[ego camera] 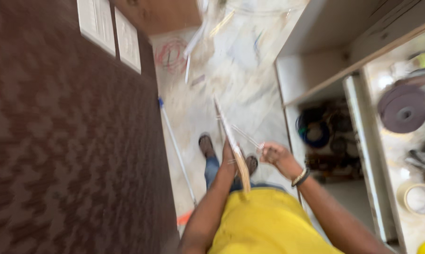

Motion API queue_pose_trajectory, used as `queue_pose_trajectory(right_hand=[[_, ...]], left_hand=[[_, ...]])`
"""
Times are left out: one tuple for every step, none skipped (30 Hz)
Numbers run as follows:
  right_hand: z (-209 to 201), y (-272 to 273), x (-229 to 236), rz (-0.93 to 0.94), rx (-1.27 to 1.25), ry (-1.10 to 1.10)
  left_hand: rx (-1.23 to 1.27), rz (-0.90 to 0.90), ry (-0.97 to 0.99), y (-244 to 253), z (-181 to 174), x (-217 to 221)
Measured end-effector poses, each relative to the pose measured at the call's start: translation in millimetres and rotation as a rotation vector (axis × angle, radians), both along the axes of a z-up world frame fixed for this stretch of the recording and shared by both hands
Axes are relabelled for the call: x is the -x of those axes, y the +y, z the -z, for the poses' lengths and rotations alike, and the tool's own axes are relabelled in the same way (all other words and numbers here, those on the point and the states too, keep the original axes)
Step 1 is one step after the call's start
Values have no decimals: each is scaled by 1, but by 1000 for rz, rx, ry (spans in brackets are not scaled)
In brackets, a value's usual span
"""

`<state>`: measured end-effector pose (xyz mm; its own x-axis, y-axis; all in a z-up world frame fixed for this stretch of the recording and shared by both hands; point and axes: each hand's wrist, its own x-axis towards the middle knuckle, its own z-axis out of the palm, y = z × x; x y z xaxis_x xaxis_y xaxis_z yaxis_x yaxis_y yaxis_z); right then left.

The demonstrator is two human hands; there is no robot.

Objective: The person applies white adhesive to a wooden strip using a small spatula, then presses the strip onto the edge of a larger wooden panel. They use a hammer to secure the strip along the edge, ensuring it adheres properly.

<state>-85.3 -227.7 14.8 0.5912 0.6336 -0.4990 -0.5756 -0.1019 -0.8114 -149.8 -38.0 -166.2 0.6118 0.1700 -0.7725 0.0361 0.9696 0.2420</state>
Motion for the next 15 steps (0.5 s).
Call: queue_pose_trajectory(right_hand=[[3,3,1,-17,-26,-15],[4,5,6,6,1,36],[4,10,5,36,22,72],[2,13,10,13,38,57],[0,18,12,2,47,29],[-3,21,16,-10,56,2],[-8,21,20,-44,73,-27],[-12,20,25,-80,88,-56],[-17,20,25,-116,100,-96],[-26,12,28,-209,266,-157],[-37,1,30,-308,425,-223],[-44,-7,33,-408,584,-290],[-48,-16,34,-399,462,-308],[-54,-29,31,-389,341,-325],[-56,-36,28,-380,217,-343]], left_hand=[[72,107,-33,0,10,8],[68,122,23,-5,19,16],[57,145,64,-7,28,12],[53,85,36,-11,34,11],[42,36,-4,-15,39,5],[30,-13,-44,-17,42,7],[33,11,-33,-20,43,14],[36,34,-22,-24,43,23],[35,56,-23,-24,43,23],[50,63,33,-26,43,23],[58,64,85,-24,44,19],[67,65,136,-23,44,18],[62,65,129,-22,44,21],[56,64,121,-22,44,24],[49,62,111,-20,44,25]])
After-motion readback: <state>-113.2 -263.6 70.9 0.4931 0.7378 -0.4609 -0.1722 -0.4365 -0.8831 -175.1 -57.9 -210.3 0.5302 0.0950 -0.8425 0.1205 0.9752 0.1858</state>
